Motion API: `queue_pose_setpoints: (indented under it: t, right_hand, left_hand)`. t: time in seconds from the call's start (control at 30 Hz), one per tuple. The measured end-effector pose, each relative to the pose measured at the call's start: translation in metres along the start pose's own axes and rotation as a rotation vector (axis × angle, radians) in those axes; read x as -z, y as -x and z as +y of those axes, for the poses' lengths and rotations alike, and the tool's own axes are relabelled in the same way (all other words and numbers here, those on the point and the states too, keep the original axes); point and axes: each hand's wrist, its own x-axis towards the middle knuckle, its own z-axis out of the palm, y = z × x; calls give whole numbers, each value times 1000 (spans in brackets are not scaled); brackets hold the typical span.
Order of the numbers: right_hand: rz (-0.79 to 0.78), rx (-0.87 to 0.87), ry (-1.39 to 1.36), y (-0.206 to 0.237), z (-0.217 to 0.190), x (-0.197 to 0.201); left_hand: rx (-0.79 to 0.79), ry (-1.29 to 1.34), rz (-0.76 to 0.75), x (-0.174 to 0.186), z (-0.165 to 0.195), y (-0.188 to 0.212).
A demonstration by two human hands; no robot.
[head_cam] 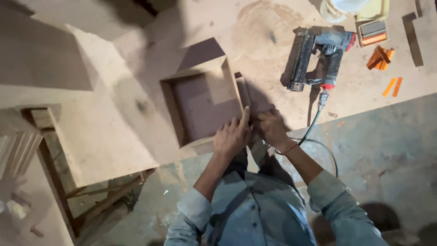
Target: The person assembles small wooden boxes by applying glue to the edges of wooden panels and joining them together. They use a pneumatic nail gun to secure the joints, repeating the process for multiple boxes in a workshop setting.
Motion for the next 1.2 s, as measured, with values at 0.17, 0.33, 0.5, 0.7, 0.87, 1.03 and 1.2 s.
queue_pose_setpoints:
  t: [0.17,0.33,0.5,0.7,0.87,1.03,1.2]
  right_hand:
    - [19,-11,-117,0,5,-4]
    - [-34,-26,-99,8,12,-9]
    - [282,-6,-21,26,67,24]
    - [497,-600,56,25,147,79]
    - [383,-720,-90,6,173,73]
    - [346,-893,-607,15,172,73]
    - [120,-1181,-1405,63,147,70]
  left_hand:
    - [-113,-51,112,-9,-4,9]
    - [-129,-90,91,-12,-8,12]
    - [-59,-109,-53,-7,-7,12]
    - [-81,-173,-56,11,-5,13]
    - [-87,-228,29,11,5,17]
    - [-80,-236,82,8,9,20]
    - [-90,-245,104,7,8,19]
